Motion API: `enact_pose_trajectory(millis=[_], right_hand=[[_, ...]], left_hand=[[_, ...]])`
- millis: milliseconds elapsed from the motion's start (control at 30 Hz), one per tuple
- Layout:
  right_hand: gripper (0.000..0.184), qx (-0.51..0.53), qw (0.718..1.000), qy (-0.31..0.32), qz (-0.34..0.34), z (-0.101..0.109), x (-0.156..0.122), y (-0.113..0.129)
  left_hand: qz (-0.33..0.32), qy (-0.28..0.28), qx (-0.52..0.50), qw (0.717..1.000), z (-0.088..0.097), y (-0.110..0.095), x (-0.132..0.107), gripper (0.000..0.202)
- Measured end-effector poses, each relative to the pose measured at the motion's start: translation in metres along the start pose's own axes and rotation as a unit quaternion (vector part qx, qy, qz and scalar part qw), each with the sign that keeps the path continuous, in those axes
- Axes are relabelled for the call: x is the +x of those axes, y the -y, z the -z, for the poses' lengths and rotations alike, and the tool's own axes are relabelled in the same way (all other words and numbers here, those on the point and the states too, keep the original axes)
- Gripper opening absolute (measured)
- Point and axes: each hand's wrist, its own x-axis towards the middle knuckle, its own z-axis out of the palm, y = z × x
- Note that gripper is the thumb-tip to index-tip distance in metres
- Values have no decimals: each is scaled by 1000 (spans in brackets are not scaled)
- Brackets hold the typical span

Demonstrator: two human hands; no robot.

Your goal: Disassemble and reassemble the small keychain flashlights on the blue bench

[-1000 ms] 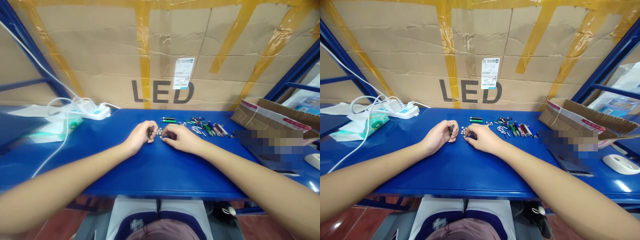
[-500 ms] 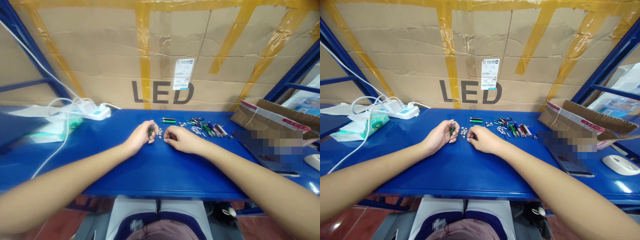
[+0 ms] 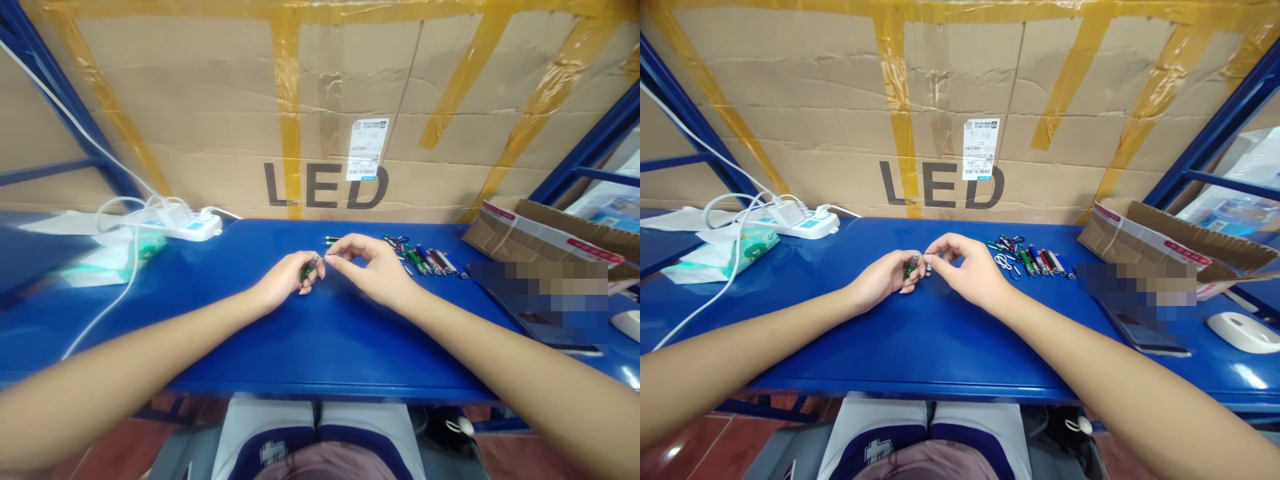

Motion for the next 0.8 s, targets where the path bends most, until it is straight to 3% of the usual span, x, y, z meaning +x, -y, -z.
enact_pose_trajectory(millis=[367,533,667,733,800], right_hand=[[12,-8,997,-7,77,-4,-5,3],[12,-43,991,1,126,-3,-6,3],[16,-74,990,-17,117,-1,-5,5],[16,-98,990,7,97,-1,-4,1],[17,-136,985,69,74,0,-3,-7]], left_hand=[[37,23,-91,995,-10,-2,-6,38],[17,31,-124,992,-7,1,-6,34],[-33,38,-116,992,-2,-1,-6,37],[-58,30,-111,992,0,-3,-6,36],[-70,20,-107,992,1,-5,-6,35]])
